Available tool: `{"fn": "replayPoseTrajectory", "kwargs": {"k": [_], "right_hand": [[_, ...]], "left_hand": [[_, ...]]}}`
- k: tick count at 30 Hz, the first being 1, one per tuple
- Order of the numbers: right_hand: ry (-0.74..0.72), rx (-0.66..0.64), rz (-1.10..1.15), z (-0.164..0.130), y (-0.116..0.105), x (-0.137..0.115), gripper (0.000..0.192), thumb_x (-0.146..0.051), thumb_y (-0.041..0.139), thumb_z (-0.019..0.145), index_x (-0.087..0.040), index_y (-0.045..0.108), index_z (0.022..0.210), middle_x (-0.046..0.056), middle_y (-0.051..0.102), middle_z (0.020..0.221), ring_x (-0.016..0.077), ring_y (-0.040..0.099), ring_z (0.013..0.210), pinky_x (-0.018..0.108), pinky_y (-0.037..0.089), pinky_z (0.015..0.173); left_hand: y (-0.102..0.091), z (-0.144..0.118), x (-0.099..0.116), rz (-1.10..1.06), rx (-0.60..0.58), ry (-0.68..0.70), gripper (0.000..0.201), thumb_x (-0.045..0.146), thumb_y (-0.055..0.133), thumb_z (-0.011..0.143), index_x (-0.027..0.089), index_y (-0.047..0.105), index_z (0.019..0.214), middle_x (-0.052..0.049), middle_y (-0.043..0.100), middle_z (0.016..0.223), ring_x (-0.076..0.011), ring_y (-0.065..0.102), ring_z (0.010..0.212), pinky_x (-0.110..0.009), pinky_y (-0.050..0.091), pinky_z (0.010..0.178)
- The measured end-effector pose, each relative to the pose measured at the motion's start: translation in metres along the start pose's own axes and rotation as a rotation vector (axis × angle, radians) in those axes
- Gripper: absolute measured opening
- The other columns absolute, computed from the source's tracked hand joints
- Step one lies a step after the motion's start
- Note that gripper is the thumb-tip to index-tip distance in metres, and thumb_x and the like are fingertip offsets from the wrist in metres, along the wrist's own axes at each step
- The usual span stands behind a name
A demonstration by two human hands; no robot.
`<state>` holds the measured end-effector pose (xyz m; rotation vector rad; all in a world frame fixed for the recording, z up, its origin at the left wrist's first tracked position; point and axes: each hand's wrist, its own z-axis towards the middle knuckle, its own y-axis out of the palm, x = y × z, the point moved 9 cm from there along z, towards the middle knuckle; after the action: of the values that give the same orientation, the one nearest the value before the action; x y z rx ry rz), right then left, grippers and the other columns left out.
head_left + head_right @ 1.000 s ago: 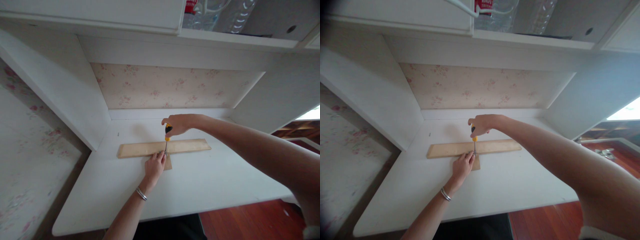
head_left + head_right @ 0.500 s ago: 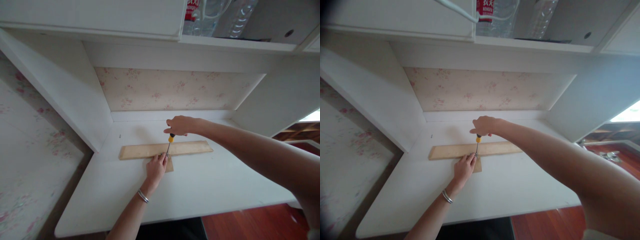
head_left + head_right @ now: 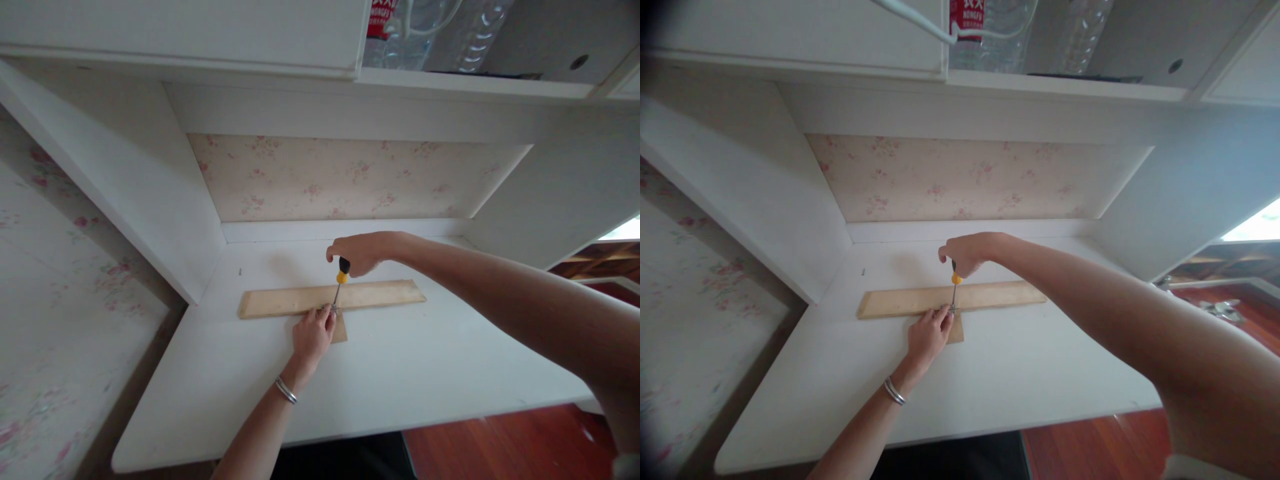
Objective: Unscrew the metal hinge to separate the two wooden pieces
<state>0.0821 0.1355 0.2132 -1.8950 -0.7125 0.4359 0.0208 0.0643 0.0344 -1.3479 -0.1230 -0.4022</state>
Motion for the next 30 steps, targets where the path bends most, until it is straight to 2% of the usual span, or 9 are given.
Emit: {"fn": "replayPoseTrajectory", "kwargs": {"k": [3, 5, 7, 10, 14, 18, 23, 26, 30], "right_hand": [[0.177, 0.001, 0.016, -0.001, 0.002, 0.016, 0.06, -0.055, 0.053, 0.079, -0.014, 0.054, 0.122, 0.012, 0.068, 0.083, 0.0234, 0.063, 0.071, 0.031, 0.04, 0.061], [0.2, 0.011, -0.007, -0.002, 0.002, 0.018, 0.047, -0.046, 0.048, 0.084, -0.012, 0.058, 0.116, 0.012, 0.068, 0.075, 0.0233, 0.063, 0.069, 0.031, 0.04, 0.061], [0.096, 0.019, -0.023, -0.001, 0.001, 0.009, 0.042, -0.033, 0.057, 0.079, -0.015, 0.058, 0.116, 0.013, 0.069, 0.089, 0.0225, 0.063, 0.076, 0.03, 0.04, 0.063], [0.039, 0.024, -0.001, 0.0, -0.001, 0.004, 0.061, -0.037, 0.069, 0.067, -0.019, 0.053, 0.123, 0.013, 0.066, 0.105, 0.0221, 0.063, 0.079, 0.029, 0.04, 0.063], [0.199, -0.017, 0.007, 0.001, 0.001, 0.02, 0.046, -0.049, 0.047, 0.083, -0.012, 0.063, 0.105, 0.011, 0.067, 0.072, 0.0214, 0.062, 0.065, 0.031, 0.039, 0.061], [-0.032, 0.046, -0.019, 0.005, -0.004, 0.001, 0.044, -0.032, 0.062, 0.073, -0.015, 0.059, 0.114, 0.013, 0.067, 0.101, 0.0211, 0.062, 0.081, 0.028, 0.039, 0.063], [0.177, 0.025, -0.028, 0.004, -0.005, 0.015, 0.048, -0.052, 0.047, 0.083, -0.012, 0.064, 0.104, 0.014, 0.068, 0.084, 0.0236, 0.061, 0.073, 0.031, 0.039, 0.06], [0.084, 0.045, -0.032, 0.004, -0.007, 0.006, 0.034, -0.034, 0.05, 0.083, -0.014, 0.061, 0.109, 0.014, 0.067, 0.094, 0.0225, 0.061, 0.08, 0.03, 0.039, 0.064], [0.014, 0.076, 0.021, 0.007, -0.008, 0.001, 0.059, -0.042, 0.064, 0.072, -0.017, 0.052, 0.124, 0.014, 0.063, 0.111, 0.0235, 0.061, 0.088, 0.029, 0.041, 0.065]], "left_hand": [[0.0, 0.0, 0.0, -0.004, -0.011, -0.008, 0.04, 0.048, 0.034, 0.093, 0.035, 0.057, 0.123, -0.006, 0.064, 0.093, -0.0172, 0.061, 0.08, -0.023, 0.042, 0.06], [0.001, -0.001, -0.001, -0.004, -0.018, -0.015, 0.041, 0.049, 0.034, 0.093, 0.034, 0.056, 0.124, -0.006, 0.064, 0.093, -0.0174, 0.061, 0.081, -0.023, 0.042, 0.061], [0.001, -0.001, 0.0, -0.002, -0.021, -0.013, 0.041, 0.049, 0.034, 0.093, 0.035, 0.056, 0.124, -0.006, 0.064, 0.092, -0.0179, 0.061, 0.081, -0.023, 0.042, 0.061], [0.001, 0.0, 0.001, 0.004, -0.021, -0.004, 0.041, 0.049, 0.034, 0.093, 0.035, 0.056, 0.124, -0.006, 0.064, 0.092, -0.0186, 0.061, 0.081, -0.024, 0.043, 0.061], [0.002, 0.0, 0.0, 0.006, -0.034, -0.012, 0.041, 0.048, 0.035, 0.093, 0.033, 0.057, 0.123, -0.007, 0.064, 0.092, -0.0184, 0.061, 0.081, -0.024, 0.043, 0.062], [0.002, 0.0, 0.0, -0.006, -0.027, -0.013, 0.04, 0.047, 0.035, 0.093, 0.032, 0.058, 0.123, -0.007, 0.064, 0.093, -0.0188, 0.06, 0.084, -0.024, 0.043, 0.063], [0.002, -0.001, 0.0, -0.014, -0.008, -0.004, 0.04, 0.047, 0.035, 0.093, 0.033, 0.057, 0.123, -0.007, 0.064, 0.094, -0.0189, 0.06, 0.083, -0.024, 0.042, 0.063], [0.002, 0.0, -0.001, -0.012, 0.003, -0.002, 0.039, 0.047, 0.035, 0.093, 0.033, 0.058, 0.121, -0.007, 0.064, 0.092, -0.0188, 0.06, 0.082, -0.024, 0.042, 0.062], [0.002, -0.001, -0.001, -0.004, 0.007, 0.001, 0.039, 0.047, 0.035, 0.093, 0.034, 0.058, 0.121, -0.006, 0.064, 0.092, -0.0189, 0.06, 0.082, -0.024, 0.041, 0.062]]}}
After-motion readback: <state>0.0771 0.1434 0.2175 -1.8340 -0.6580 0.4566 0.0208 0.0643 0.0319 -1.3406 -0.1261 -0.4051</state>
